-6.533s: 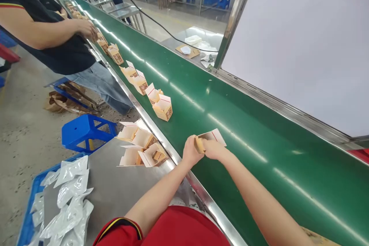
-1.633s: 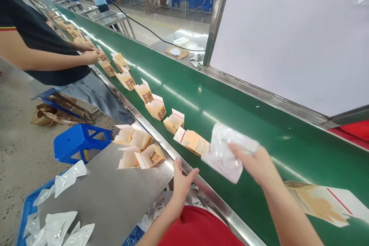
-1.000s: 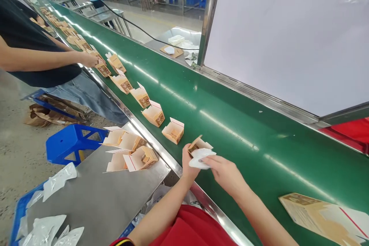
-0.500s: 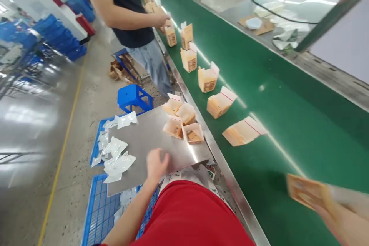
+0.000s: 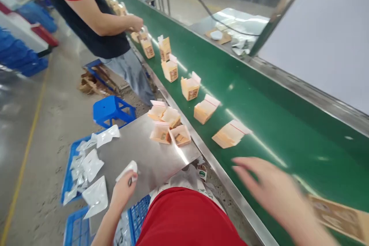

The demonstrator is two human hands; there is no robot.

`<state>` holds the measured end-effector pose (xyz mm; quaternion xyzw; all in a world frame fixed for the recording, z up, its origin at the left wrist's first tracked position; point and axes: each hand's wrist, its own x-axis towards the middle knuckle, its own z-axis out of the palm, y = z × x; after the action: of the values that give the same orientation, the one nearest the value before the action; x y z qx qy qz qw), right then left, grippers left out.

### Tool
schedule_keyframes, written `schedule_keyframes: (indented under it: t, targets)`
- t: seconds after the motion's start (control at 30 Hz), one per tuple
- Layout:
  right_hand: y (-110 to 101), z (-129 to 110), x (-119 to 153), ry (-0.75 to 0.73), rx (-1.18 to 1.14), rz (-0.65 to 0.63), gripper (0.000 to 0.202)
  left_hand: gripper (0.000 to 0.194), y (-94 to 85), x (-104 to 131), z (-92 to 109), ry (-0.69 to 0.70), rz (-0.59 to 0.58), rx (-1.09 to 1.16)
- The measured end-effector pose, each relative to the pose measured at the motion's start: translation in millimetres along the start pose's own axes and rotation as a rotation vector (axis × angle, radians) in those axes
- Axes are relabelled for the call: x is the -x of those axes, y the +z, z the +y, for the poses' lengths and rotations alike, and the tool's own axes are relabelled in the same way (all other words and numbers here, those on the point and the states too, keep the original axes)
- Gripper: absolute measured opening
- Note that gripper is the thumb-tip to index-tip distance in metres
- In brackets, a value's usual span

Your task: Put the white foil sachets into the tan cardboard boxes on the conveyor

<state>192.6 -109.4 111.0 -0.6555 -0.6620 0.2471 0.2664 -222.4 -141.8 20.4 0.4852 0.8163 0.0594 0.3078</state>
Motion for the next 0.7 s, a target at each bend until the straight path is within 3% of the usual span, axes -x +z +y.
schedule_keyframes:
  t: [0.1,0.13,0.2,0.27,0.33,0.43,0.5,0.53,0.6,0.7]
  targets:
    - [47.8,-32.3,-4.9,-0.138,-0.316,-0.481,0.05,0.036,-1.9,32.7,65.9,0.246,-0.478,0.479]
    - [60.4,-37.7,-5.5,-0.127,-0.45,-0.587,0.057,0.04,2.8,40.9,91.0,0.301,-0.592,0.609]
    - [71.0,-35.1,-3.2,-0.01,-0.611,-0.605,0.055,0.034,21.3,49.2,139.4,0.385,-0.64,0.738]
    - [58.1,-16.6,3.1,0.158,-0.584,-0.42,0.034,0.019,49.5,45.6,179.5,0.426,-0.516,0.771]
    - [26.9,9.7,9.5,0.266,-0.421,-0.137,0.025,0.018,83.5,34.4,209.0,0.4,-0.411,0.844]
    - [-24.1,45.5,8.9,0.268,-0.14,0.355,0.024,0.038,139.2,20.9,240.2,0.369,-0.337,0.893]
    - [-42.2,61.8,-1.3,0.173,0.067,0.537,0.022,0.066,174.9,20.9,258.6,0.471,-0.284,0.771]
    - [-44.6,67.9,-8.7,0.115,0.17,0.491,0.022,0.082,190.8,23.1,267.9,0.527,-0.257,0.703]
    - [-39.0,76.6,-26.1,0.005,0.324,0.174,0.023,0.1,216.8,28.2,285.4,0.613,-0.229,0.626]
    - [-20.5,84.9,-52.8,-0.119,0.35,-0.343,0.016,0.079,238.1,30.6,303.3,0.661,-0.215,0.632]
